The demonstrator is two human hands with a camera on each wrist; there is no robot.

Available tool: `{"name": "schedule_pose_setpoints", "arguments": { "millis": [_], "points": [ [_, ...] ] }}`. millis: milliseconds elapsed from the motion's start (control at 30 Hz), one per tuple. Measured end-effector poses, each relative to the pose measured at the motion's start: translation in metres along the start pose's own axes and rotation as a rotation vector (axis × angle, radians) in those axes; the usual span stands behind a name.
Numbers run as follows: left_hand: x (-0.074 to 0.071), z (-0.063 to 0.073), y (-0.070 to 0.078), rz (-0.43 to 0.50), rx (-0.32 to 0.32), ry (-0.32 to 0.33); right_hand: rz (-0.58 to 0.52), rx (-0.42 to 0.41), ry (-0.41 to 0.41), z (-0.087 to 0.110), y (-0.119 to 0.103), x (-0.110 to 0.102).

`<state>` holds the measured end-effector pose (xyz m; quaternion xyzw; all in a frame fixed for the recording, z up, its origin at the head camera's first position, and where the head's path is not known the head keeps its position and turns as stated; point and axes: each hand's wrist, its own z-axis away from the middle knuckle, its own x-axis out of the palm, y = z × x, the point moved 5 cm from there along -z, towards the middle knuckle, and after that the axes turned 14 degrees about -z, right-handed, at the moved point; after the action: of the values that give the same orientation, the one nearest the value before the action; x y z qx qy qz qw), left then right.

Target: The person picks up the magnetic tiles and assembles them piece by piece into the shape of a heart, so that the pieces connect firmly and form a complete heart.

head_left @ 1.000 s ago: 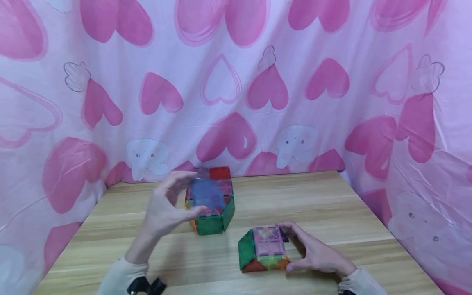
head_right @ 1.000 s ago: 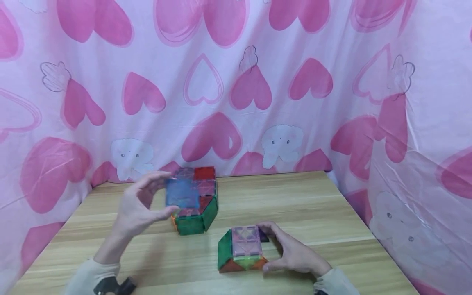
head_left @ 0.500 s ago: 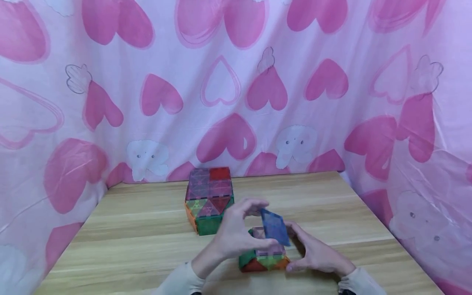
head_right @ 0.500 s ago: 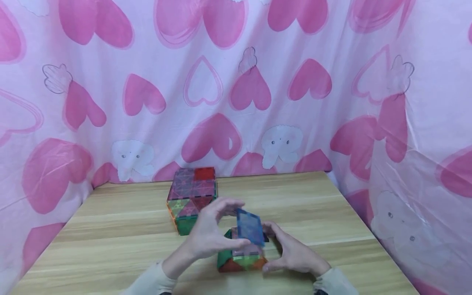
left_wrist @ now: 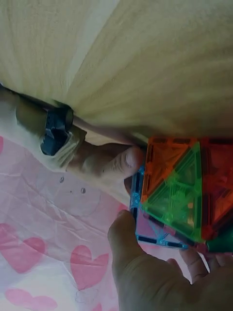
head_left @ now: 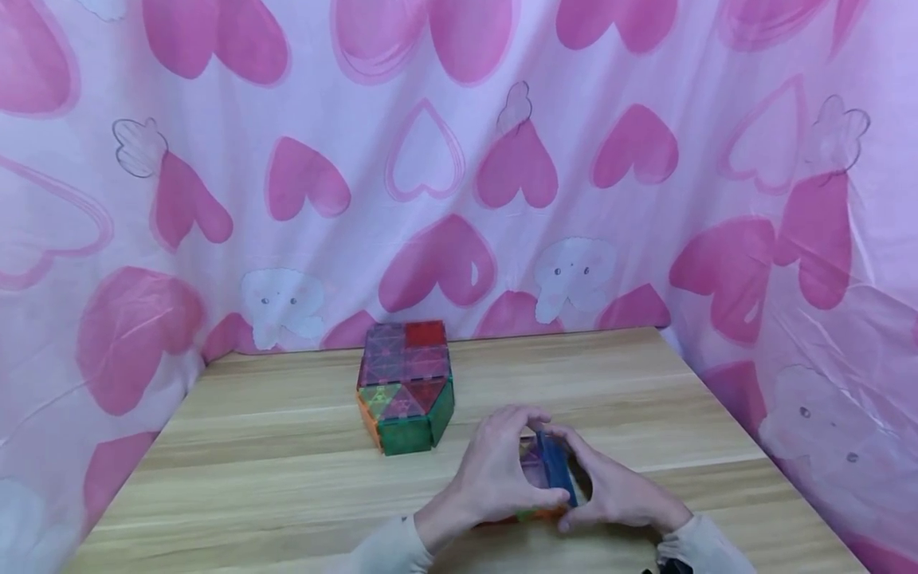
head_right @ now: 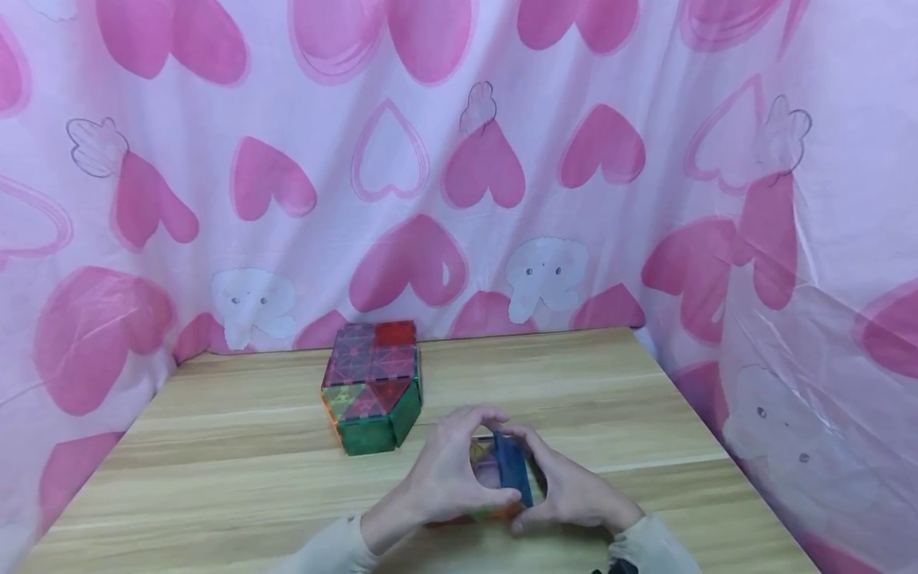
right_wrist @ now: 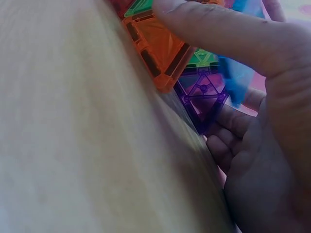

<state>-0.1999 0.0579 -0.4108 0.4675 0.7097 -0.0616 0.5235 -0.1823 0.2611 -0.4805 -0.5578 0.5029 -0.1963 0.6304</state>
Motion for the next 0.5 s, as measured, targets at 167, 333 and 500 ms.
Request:
{"name": "schedule_pose_setpoints", "arguments": {
  "millis": [167, 333, 500],
  "points": [
    [0.007, 0.004, 0.003, -0.108, -0.008, -0.029, -0.001, 0.001, -0.004, 0.0, 0.0, -0.001],
    [0.012, 0.006, 0.006, -0.219, 0.025, 0.003, 0.007, -0.038, -0.017, 0.0, 0.001, -0.001],
    [0.015, 0.008, 0.007, -0.251, 0.055, 0.01, 0.041, -0.037, -0.017, 0.0, 0.002, -0.002]
  ]
}}
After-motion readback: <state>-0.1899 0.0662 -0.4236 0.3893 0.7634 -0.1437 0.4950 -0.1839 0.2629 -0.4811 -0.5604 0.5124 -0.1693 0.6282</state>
